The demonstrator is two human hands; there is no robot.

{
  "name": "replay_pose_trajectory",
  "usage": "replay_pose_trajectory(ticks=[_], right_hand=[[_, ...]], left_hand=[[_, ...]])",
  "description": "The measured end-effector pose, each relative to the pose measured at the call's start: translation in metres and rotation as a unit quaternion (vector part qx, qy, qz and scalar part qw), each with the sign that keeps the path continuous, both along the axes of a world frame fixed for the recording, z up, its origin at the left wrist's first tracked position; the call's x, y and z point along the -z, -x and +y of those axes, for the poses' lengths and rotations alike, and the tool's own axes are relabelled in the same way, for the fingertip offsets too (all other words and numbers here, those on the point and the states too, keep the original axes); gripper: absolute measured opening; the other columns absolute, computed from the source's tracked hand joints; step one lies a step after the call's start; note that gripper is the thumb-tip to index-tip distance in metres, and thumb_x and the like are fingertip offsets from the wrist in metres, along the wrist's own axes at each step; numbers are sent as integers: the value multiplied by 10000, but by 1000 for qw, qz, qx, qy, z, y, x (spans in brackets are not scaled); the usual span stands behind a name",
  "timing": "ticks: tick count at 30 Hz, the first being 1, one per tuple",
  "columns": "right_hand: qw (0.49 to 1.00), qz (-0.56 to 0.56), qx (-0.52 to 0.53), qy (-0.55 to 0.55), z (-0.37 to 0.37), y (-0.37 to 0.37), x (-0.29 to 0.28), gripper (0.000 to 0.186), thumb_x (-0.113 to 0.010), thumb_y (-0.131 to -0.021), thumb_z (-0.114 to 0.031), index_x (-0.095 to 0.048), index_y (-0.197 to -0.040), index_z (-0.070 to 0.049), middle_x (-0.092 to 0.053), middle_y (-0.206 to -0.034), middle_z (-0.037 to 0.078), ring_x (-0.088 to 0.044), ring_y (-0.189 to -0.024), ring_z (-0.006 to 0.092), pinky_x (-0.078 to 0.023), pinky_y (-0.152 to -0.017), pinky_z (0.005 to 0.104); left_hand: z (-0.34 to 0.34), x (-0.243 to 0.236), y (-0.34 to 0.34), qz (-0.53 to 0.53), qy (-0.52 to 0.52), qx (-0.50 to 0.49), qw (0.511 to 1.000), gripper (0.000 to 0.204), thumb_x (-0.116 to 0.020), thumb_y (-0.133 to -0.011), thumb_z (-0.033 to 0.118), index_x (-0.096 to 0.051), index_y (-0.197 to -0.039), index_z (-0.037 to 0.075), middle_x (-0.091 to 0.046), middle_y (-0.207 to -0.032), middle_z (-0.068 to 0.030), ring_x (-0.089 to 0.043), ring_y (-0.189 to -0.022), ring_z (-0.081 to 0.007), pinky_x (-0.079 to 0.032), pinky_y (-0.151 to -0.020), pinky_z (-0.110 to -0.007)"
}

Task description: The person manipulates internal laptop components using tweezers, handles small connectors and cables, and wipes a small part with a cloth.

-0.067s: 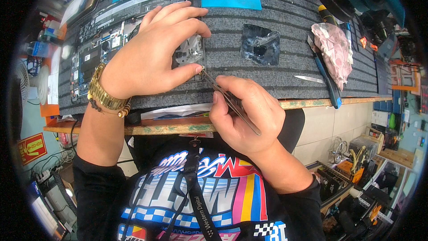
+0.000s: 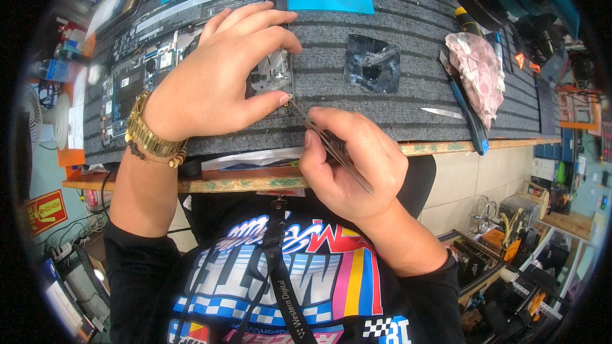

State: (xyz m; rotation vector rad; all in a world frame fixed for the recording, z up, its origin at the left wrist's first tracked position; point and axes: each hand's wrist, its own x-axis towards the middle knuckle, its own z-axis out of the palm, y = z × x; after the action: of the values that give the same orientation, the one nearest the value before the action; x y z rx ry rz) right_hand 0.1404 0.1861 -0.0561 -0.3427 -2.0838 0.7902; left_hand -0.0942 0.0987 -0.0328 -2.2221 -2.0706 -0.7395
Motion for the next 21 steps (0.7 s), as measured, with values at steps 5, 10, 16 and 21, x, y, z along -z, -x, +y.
replay_pose_trajectory(ticks=[5, 10, 16, 21], right_hand=[[1000, -10, 7, 13, 0, 0, -2, 301, -805, -811, 99, -758, -1101, 37, -790, -930, 150, -784, -766, 236, -612, -715, 312], [997, -59, -27, 30, 3, -8, -3, 309, -752, -927, 123, -694, -1229, 99, -783, -1124, 167, -812, -999, 211, -649, -855, 295], [996, -74, -29, 44, 3, -9, -5, 334, -738, -931, 131, -680, -1259, 101, -778, -1128, 165, -809, -1016, 211, -646, -862, 292], [997, -20, 13, 77, -1, -2, -3, 302, -804, -820, 90, -763, -1117, 53, -806, -985, 149, -798, -830, 206, -620, -762, 292]], left_hand=[[0, 0, 0, -2, -2, 0, 1000, 511, -836, -864, 262, -689, -1325, 99, -589, -1598, -195, -443, -1565, -465, -313, -1278, -613], [0, -1, 0, -3, 2, 0, 1000, 510, -835, -862, 261, -688, -1324, 102, -587, -1599, -196, -440, -1566, -468, -310, -1279, -613], [0, -1, 0, -4, 4, 0, 1000, 509, -833, -863, 262, -688, -1325, 105, -583, -1603, -197, -437, -1568, -467, -307, -1281, -613], [0, -1, 0, -3, 4, 0, 1000, 508, -834, -866, 267, -688, -1325, 106, -583, -1603, -198, -436, -1568, -466, -305, -1280, -614]])
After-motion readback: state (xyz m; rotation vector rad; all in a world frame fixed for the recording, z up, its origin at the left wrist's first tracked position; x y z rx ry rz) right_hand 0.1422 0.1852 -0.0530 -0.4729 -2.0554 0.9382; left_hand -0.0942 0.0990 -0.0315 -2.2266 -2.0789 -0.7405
